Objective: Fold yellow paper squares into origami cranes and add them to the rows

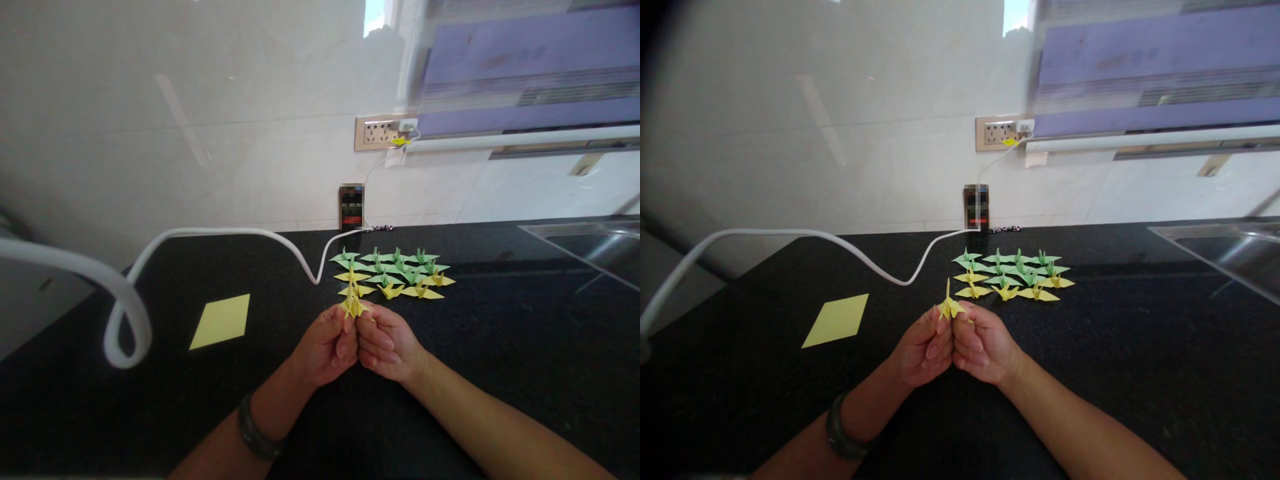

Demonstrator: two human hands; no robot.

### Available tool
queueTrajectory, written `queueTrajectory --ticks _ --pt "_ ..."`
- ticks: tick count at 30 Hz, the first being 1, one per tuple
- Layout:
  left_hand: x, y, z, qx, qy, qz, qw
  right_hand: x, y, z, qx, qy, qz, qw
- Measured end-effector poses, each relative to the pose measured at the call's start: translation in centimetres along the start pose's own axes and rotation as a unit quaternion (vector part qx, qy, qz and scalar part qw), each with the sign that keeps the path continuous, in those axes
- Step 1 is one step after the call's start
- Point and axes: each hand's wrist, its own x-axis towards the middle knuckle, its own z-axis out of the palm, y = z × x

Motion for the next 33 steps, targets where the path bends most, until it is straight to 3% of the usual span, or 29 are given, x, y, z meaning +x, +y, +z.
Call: queueTrajectory --ticks 7,11,16,22,27,33 --pt "0.1 0.1 -0.1 0.002 -0.004 0.000 1.000 0.1 -0.1 -0.1 0.005 0.001 -0.002 1.000" --pt "0.4 0.9 -0.3 0.008 0.027 -0.010 1.000 0.1 -0.6 0.0 0.007 0.034 -0.015 0.999" --pt "0.5 1.6 -0.7 -0.002 0.080 0.030 0.996 0.1 -0.8 -0.1 0.012 0.084 -0.044 0.995" --pt "0.5 1.7 -0.6 -0.002 0.097 0.034 0.995 0.1 -0.5 -0.5 -0.008 0.086 -0.039 0.996" --pt "0.5 3.0 -0.8 -0.029 0.118 0.094 0.988 0.1 -1.0 -0.5 -0.017 0.098 -0.055 0.994" --pt "0.9 2.6 -1.0 0.135 0.141 0.065 0.979 0.4 -0.6 0.0 -0.118 0.121 -0.073 0.983"
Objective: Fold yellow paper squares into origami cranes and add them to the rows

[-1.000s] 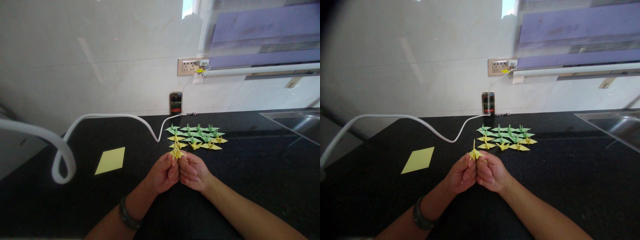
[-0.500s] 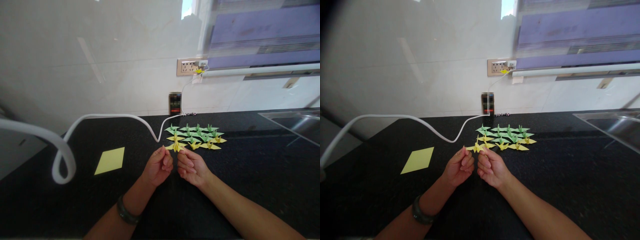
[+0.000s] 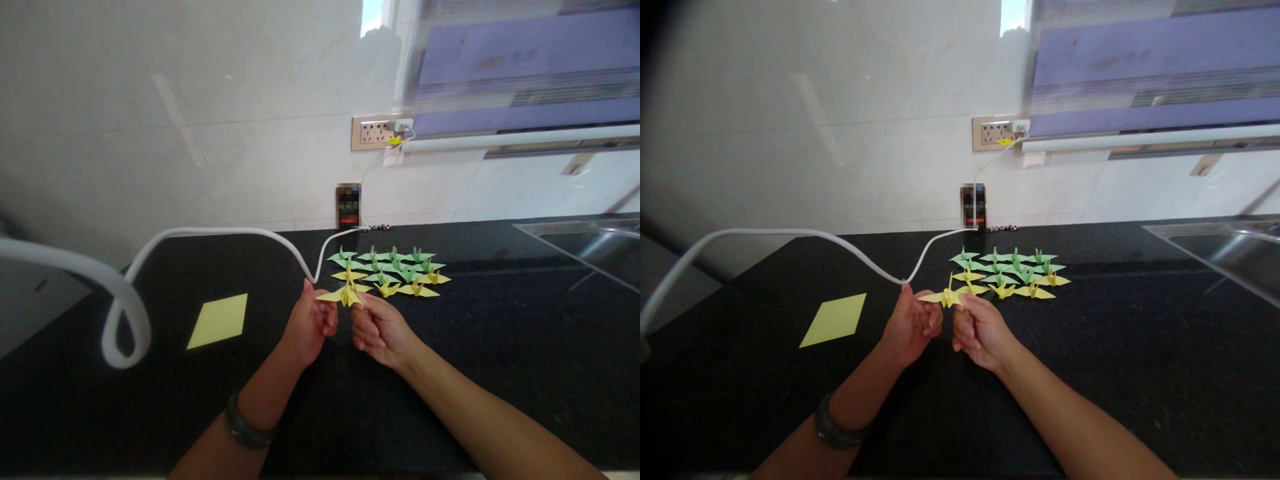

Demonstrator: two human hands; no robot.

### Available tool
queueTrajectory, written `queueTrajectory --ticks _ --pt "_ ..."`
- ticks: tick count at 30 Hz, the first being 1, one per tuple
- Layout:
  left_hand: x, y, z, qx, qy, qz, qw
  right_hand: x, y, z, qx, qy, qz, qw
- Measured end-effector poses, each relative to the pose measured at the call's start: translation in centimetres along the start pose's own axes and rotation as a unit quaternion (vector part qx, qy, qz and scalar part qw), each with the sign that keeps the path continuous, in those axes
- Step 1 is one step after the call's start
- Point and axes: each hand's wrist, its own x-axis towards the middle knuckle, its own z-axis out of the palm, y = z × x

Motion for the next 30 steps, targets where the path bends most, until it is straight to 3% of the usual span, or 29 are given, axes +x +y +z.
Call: queueTrajectory --ticks 15,24,30 --pt "0.0 -0.3 0.1 -0.107 0.025 -0.038 0.993 0.2 0.1 -0.4 -0.013 0.038 -0.029 0.999" --pt "0.2 -0.5 -0.1 -0.107 0.012 -0.040 0.993 0.3 0.0 -0.8 -0.015 0.044 -0.026 0.999" --pt "0.3 -0.9 -0.1 -0.075 0.020 -0.043 0.996 0.5 -1.1 -1.4 -0.007 0.050 0.016 0.999"
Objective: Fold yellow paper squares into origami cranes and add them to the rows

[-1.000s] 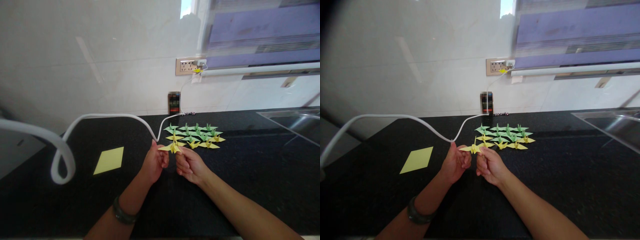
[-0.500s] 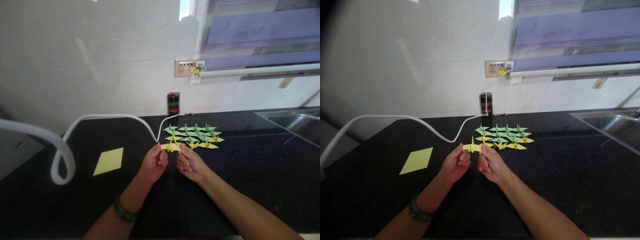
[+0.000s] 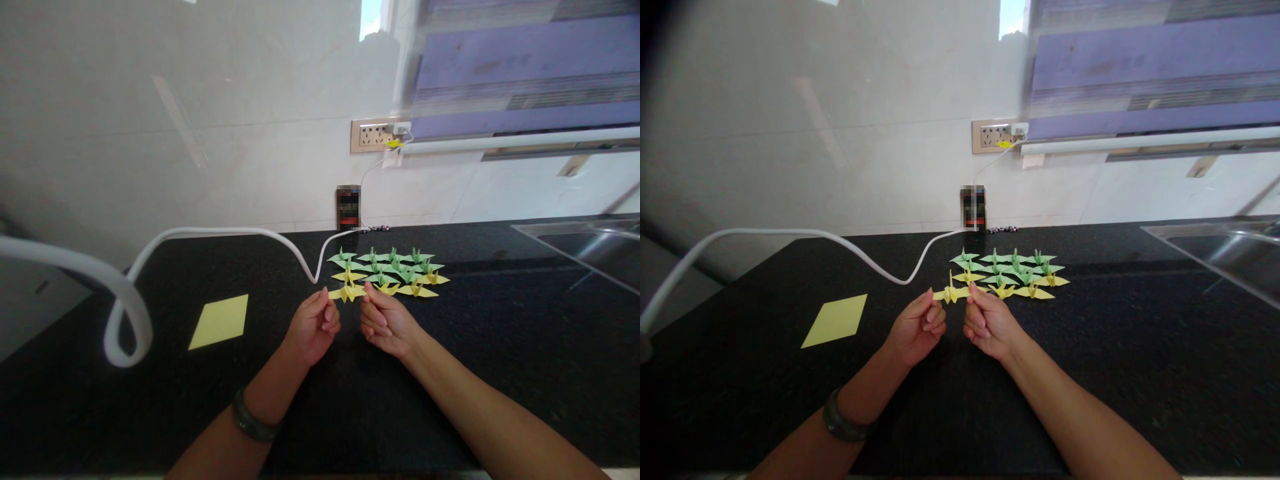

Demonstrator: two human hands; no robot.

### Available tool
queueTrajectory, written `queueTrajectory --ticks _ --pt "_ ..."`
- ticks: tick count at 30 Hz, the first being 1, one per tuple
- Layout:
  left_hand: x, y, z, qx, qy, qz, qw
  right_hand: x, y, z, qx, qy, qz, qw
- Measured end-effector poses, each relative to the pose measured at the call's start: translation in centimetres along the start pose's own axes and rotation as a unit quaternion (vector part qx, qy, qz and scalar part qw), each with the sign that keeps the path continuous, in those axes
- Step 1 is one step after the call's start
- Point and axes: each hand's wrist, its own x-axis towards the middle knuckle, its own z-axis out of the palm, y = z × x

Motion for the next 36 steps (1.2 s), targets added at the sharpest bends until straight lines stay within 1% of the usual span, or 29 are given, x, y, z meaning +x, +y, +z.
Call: queueTrajectory --ticks 4,10,13,15,16,21,23,27,29,31,33,34,35,36 --pt "0.2 0.0 -0.2 0.014 0.008 0.003 1.000 0.2 -0.5 -0.5 -0.004 0.020 0.021 1.000" --pt "0.3 0.1 -0.2 0.008 0.013 0.007 1.000 0.4 -0.2 -0.5 -0.036 0.038 0.020 0.998" --pt "0.3 0.1 -0.3 0.010 0.022 0.004 1.000 0.5 -0.2 -0.5 -0.096 0.081 -0.030 0.992" --pt "0.3 0.3 -0.4 0.008 0.032 0.000 0.999 0.6 -0.6 -0.8 -0.127 0.123 -0.082 0.981" --pt "0.4 0.4 -0.5 0.005 0.039 0.001 0.999 0.6 -1.0 -1.0 -0.125 0.146 -0.101 0.976" --pt "0.8 1.0 -1.3 -0.005 0.082 0.025 0.996 0.9 -3.1 -2.5 -0.129 0.243 -0.226 0.934" --pt "1.1 1.2 -1.7 0.008 0.089 0.023 0.996 1.0 -3.6 -2.9 -0.127 0.274 -0.259 0.918" --pt "1.4 1.1 -2.5 0.069 0.104 0.035 0.992 1.4 -4.3 -3.8 -0.136 0.300 -0.294 0.897" --pt "1.5 1.0 -2.7 0.111 0.108 0.043 0.987 1.5 -4.6 -4.4 -0.148 0.315 -0.319 0.882" --pt "1.6 0.9 -2.9 0.157 0.103 0.042 0.981 1.6 -4.8 -4.9 -0.186 0.323 -0.337 0.865" --pt "1.5 0.7 -3.0 0.205 0.085 0.030 0.975 1.4 -5.0 -4.9 -0.278 0.308 -0.342 0.843" --pt "1.5 0.6 -3.0 0.228 0.072 0.020 0.971 1.3 -5.0 -4.8 -0.342 0.286 -0.342 0.827" --pt "1.4 0.5 -2.9 0.247 0.058 0.009 0.967 1.1 -5.0 -4.5 -0.416 0.251 -0.341 0.805" --pt "1.4 0.5 -2.9 0.260 0.044 -0.003 0.964 0.8 -4.9 -4.1 -0.491 0.202 -0.342 0.775"
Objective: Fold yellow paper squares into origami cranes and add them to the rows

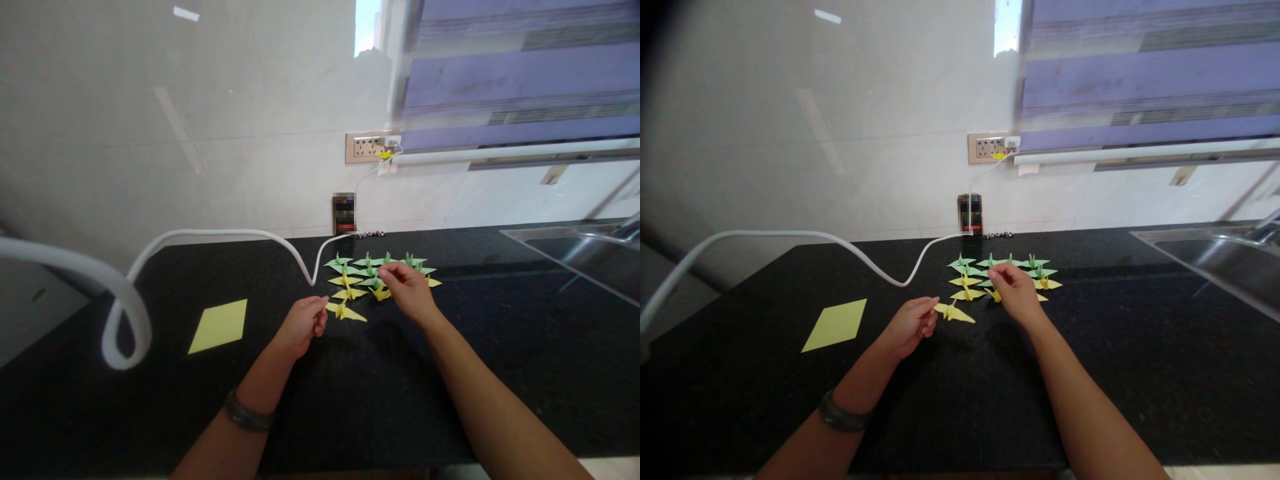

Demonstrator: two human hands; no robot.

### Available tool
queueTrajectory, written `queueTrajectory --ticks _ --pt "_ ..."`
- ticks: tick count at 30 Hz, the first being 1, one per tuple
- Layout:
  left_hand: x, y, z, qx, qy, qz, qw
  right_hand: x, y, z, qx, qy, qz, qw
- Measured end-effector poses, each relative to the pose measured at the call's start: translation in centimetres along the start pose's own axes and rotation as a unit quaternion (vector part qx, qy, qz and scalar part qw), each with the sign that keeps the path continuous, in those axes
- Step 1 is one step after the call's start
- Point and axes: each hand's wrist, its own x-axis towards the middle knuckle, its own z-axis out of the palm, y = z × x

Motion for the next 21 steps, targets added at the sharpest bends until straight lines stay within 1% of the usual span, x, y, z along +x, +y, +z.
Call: queueTrajectory --ticks 1,2,3,4,5,12,15,17,19,21 --pt "-0.1 0.0 0.1 0.008 -0.013 -0.008 1.000 -0.3 -0.5 0.1 -0.036 -0.065 -0.049 0.996" --pt "-0.1 0.0 0.1 0.010 -0.023 -0.016 1.000 -0.6 -1.0 0.3 -0.056 -0.138 -0.083 0.985" --pt "-0.2 0.1 0.2 0.009 -0.030 -0.024 0.999 -0.9 -1.4 0.5 -0.065 -0.201 -0.100 0.972" --pt "-0.2 0.2 0.2 0.006 -0.033 -0.029 0.999 -1.2 -1.7 0.7 -0.068 -0.238 -0.109 0.963" --pt "-0.2 0.2 0.2 0.002 -0.035 -0.034 0.999 -1.4 -1.9 0.9 -0.073 -0.261 -0.106 0.957" --pt "-0.1 0.3 0.0 -0.010 -0.043 -0.065 0.997 -2.0 -1.7 1.4 -0.070 -0.321 -0.064 0.942" --pt "-0.2 0.2 0.1 -0.002 -0.051 -0.082 0.995 -2.1 -1.7 1.5 -0.052 -0.331 -0.036 0.941" --pt "-0.3 0.2 0.1 0.002 -0.057 -0.084 0.995 -2.2 -1.9 1.5 -0.052 -0.335 -0.029 0.940" --pt "-0.2 0.1 0.1 -0.004 -0.040 -0.076 0.996 -2.2 -1.9 1.6 -0.060 -0.336 -0.029 0.940" --pt "0.1 0.0 -0.1 -0.019 0.004 -0.061 0.998 -2.2 -1.9 1.6 -0.068 -0.321 -0.022 0.945"
